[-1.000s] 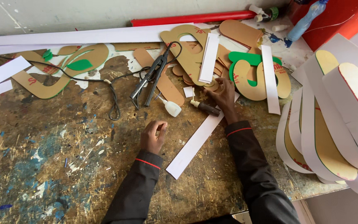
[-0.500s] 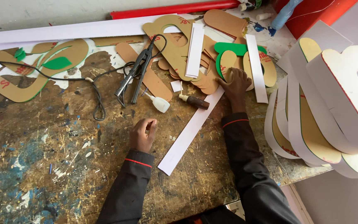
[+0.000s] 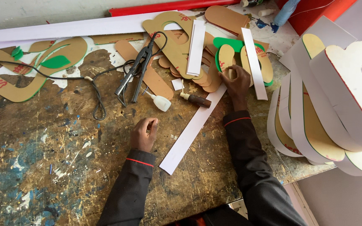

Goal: The person cuts a red and white shaped sign with a utility knife, then applies glue to its edges using a small bottle. They press the glued edges together to assemble the sign and place it on a stack of similar signs. Finally, they pick up a wooden letter and apply glue to it.

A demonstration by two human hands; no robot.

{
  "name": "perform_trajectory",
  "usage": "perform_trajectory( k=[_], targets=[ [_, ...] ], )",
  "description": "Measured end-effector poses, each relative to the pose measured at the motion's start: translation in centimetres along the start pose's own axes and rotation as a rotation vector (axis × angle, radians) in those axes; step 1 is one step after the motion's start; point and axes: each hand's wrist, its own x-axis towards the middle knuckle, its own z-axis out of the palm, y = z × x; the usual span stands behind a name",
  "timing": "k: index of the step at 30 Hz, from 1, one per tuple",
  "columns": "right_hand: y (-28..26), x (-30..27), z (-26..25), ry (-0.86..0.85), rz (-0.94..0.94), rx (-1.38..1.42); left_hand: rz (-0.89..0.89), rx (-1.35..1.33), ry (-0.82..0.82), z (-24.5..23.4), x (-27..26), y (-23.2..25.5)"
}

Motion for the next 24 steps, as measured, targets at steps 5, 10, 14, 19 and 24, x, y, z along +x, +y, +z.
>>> perform_trajectory(
  k=[5,10,14,19,24],
  targets=[
    [-1.6,0.1,-1.0,0.013,-0.003,0.100,0.038,0.003,0.023,0.1,0.1,-0.1],
    [-5.2,0.0,-1.4,-0.122,-0.133,0.169,0.036,-0.010,0.017,-0.1,0.2,0.1],
    [-5.2,0.1,-0.9,-0.155,-0.189,0.184,0.026,-0.009,0.023,0.0,0.1,0.2],
    [-7.3,0.5,-2.3,-0.121,-0.199,0.154,0.015,-0.002,0.010,-0.1,0.2,0.4],
    [-6.8,0.6,-2.1,-0.020,-0.177,0.151,-0.005,-0.013,0.019,0.2,-0.1,-0.1]
  ],
)
